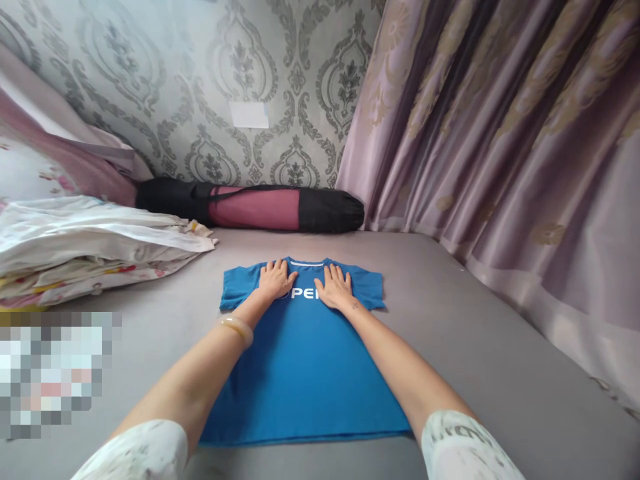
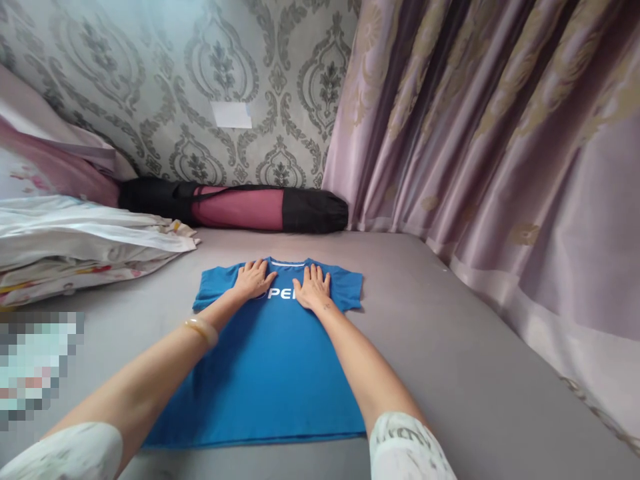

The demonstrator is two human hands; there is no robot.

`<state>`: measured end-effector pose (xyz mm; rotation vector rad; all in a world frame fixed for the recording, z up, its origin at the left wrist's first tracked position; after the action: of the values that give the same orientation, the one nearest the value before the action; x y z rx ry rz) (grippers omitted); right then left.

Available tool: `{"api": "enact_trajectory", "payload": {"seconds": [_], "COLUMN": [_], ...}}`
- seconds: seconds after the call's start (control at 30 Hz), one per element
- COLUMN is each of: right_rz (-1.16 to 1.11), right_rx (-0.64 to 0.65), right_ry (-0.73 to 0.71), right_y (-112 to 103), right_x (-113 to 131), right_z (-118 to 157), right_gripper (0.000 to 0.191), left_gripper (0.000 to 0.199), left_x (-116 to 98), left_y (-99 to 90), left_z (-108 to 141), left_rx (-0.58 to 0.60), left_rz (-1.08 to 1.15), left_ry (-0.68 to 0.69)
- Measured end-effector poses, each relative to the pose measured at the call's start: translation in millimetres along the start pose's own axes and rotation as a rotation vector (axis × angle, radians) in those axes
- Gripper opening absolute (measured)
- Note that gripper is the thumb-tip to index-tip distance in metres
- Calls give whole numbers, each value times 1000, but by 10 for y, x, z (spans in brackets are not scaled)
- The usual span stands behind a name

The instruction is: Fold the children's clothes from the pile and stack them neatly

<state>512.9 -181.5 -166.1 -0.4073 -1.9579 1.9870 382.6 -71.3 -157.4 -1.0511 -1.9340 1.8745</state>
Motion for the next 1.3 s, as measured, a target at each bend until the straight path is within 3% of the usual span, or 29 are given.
{"api": "enact_trajectory", "payload": {"seconds": [0.17, 0.3, 0.57, 0.67, 0.77, 0.9, 1.03, 1.3], "right_rz": [41, 33, -17, -9, 11, 11, 5, 9], "right_rx": [-133, -178, -118, -171, -234, -131, -26, 9], "right_ry": [25, 72, 69, 55, -96, -272, -273, -263], "right_y": [-143, -115, 17, -50, -128, -60, 23, 17], "right_x": [-18, -29, -14, 5, 140, 276, 261, 258], "right_z": [-127, -216, -259, -216, -167, -169, -226, -227], "right_gripper": [64, 63, 69, 66, 58, 53, 54, 54], "left_gripper": [54, 68, 76, 68, 57, 54, 56, 56], "left_x": [-5, 51, 78, -4, -169, -208, -178, -160], "left_y": [47, 162, 197, 125, 92, 220, 265, 257], "left_z": [-48, -53, -43, 0, 50, 39, 11, 5], "left_rx": [-28, 17, 49, -11, -36, 103, 160, 179], "left_rz": [23, 44, 46, 43, 30, 27, 29, 66], "left_ry": [37, -4, -38, 38, 211, 265, 237, 220]}}
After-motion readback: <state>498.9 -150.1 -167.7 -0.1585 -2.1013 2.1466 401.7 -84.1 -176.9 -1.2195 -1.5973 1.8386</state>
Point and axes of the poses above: each hand's wrist, its own z-axis away from the middle knuckle, its own y-axis out of the palm, x = y × z, the point moved 9 cm from there along -z, towards the middle knuckle, and after that the axes turned 11 degrees about z, right-handed, at the moved point
